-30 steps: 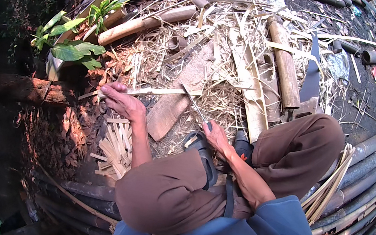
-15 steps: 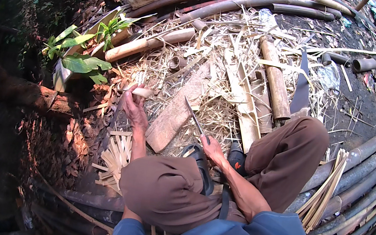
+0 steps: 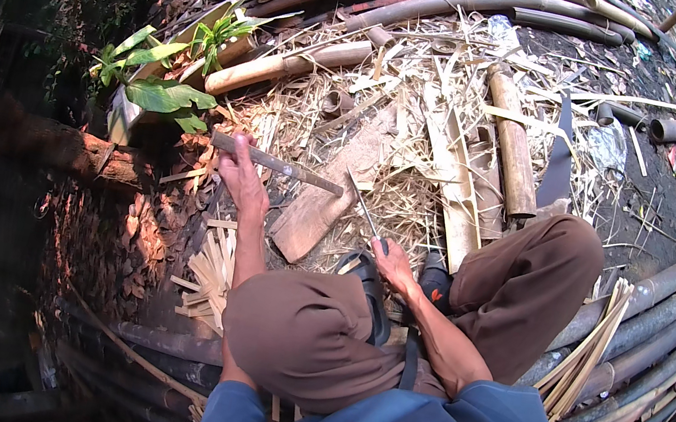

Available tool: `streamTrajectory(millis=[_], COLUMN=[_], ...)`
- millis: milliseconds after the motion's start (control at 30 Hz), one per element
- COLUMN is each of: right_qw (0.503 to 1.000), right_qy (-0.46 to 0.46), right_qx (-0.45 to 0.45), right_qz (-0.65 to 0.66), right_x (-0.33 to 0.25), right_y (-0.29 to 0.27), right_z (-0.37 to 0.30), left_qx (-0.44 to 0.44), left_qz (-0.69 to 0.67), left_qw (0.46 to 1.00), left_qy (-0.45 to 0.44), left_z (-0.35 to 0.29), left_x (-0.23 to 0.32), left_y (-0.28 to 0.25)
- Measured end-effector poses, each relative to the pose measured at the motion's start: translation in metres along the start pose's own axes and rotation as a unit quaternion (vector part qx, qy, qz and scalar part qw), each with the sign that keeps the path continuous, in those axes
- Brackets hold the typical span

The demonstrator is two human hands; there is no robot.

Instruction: The person sits on the ground and uses a machete to split bamboo strips into thinner pieces. They repeatedly position the bamboo, strike it with the machete, and set the split pieces aside.

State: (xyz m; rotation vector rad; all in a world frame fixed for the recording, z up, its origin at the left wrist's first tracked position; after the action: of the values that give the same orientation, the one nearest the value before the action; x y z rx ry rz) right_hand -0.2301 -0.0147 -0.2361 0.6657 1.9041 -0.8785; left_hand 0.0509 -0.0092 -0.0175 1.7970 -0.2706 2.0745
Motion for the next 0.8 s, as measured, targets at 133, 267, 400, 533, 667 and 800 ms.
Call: streamTrajectory(millis=[133, 267, 400, 533, 667, 800], right_qw=[1.0, 0.997, 0.992, 0.977, 0.971, 0.985], right_qy=[-0.006, -0.069, -0.12, -0.201, -0.226, -0.161], right_qx=[0.003, 0.004, -0.025, -0.056, -0.076, -0.068], right_qz=[-0.011, -0.029, -0.01, 0.046, 0.025, 0.0], right_x=[-0.013, -0.045, -0.098, -0.161, -0.183, -0.14], right_y=[0.003, -0.004, -0.014, -0.008, -0.003, -0.002], right_z=[-0.002, -0.009, -0.02, -0.035, -0.034, -0.008], left_qx=[0.076, 0.061, 0.112, 0.04, 0.077, 0.081], left_qz=[-0.066, -0.114, -0.102, -0.162, -0.092, -0.078], left_qw=[0.991, 0.987, 0.98, 0.983, 0.987, 0.988], left_qy=[0.091, 0.091, 0.129, 0.076, 0.108, 0.105], left_z=[0.007, -0.008, -0.017, -0.033, -0.052, -0.059], left_x=[0.029, 0.024, 0.047, 0.06, 0.053, 0.055], left_y=[0.001, 0.005, 0.006, 0.006, 0.01, 0.021])
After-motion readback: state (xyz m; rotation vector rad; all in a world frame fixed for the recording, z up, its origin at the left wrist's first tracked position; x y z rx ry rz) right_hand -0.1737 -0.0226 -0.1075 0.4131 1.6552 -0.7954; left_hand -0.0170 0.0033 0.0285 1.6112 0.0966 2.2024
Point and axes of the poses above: each hand's wrist, its own z-axis towards the middle knuckle, its own y-axis out of the palm, x = y × z, the point moved 3 cm from there along z, towards the middle knuckle, and after that the axes turned 8 degrees about -y, right-handed, at the moved point
